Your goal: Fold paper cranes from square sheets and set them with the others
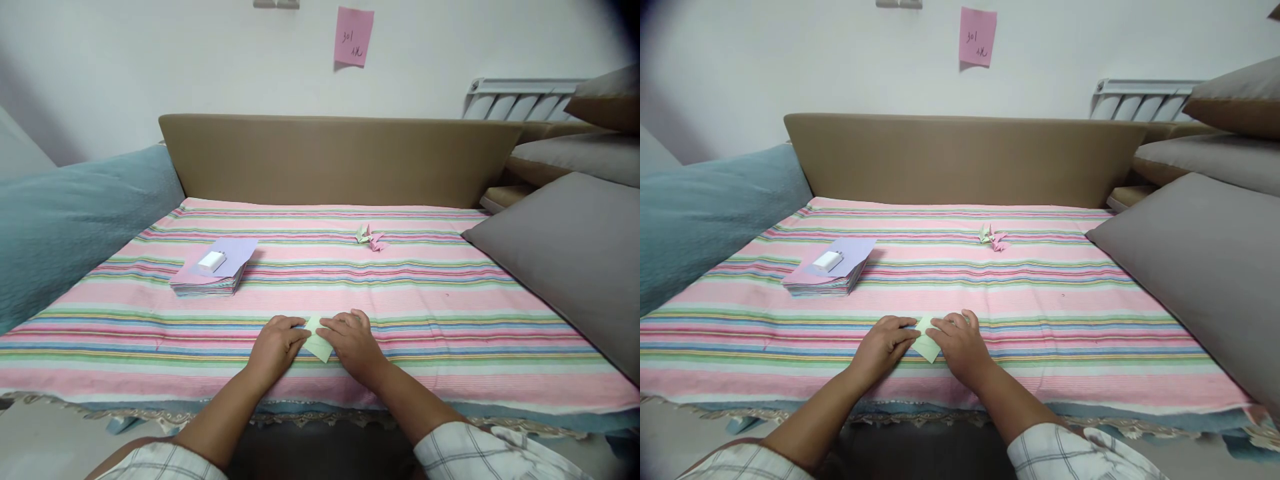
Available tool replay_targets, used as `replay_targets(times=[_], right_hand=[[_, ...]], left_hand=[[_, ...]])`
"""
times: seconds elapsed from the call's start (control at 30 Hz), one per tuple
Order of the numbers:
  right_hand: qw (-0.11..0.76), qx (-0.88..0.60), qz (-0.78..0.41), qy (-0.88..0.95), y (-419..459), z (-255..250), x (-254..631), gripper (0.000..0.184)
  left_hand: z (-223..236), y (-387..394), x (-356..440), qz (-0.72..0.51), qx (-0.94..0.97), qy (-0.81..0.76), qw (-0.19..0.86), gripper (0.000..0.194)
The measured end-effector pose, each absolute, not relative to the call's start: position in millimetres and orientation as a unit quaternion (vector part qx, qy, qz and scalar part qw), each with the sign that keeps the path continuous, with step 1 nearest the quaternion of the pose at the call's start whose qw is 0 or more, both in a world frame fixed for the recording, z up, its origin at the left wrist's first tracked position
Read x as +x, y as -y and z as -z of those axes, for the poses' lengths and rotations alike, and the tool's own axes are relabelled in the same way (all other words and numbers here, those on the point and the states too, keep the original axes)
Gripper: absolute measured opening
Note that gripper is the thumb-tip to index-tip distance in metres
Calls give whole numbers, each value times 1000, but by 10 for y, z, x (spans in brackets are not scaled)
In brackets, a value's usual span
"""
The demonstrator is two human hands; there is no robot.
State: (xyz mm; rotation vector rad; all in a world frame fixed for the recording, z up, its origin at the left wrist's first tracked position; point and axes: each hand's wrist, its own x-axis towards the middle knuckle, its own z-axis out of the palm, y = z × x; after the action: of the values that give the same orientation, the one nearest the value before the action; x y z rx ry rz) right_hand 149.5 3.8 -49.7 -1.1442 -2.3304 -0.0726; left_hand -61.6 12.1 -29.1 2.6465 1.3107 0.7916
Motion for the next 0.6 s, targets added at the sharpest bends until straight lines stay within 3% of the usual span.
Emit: replay_targets(times=[0.6], right_hand=[[243,-441,15,864,-46,485,1494,25]], left_hand=[[283,-118,-615,-244,862,-444,32,19]])
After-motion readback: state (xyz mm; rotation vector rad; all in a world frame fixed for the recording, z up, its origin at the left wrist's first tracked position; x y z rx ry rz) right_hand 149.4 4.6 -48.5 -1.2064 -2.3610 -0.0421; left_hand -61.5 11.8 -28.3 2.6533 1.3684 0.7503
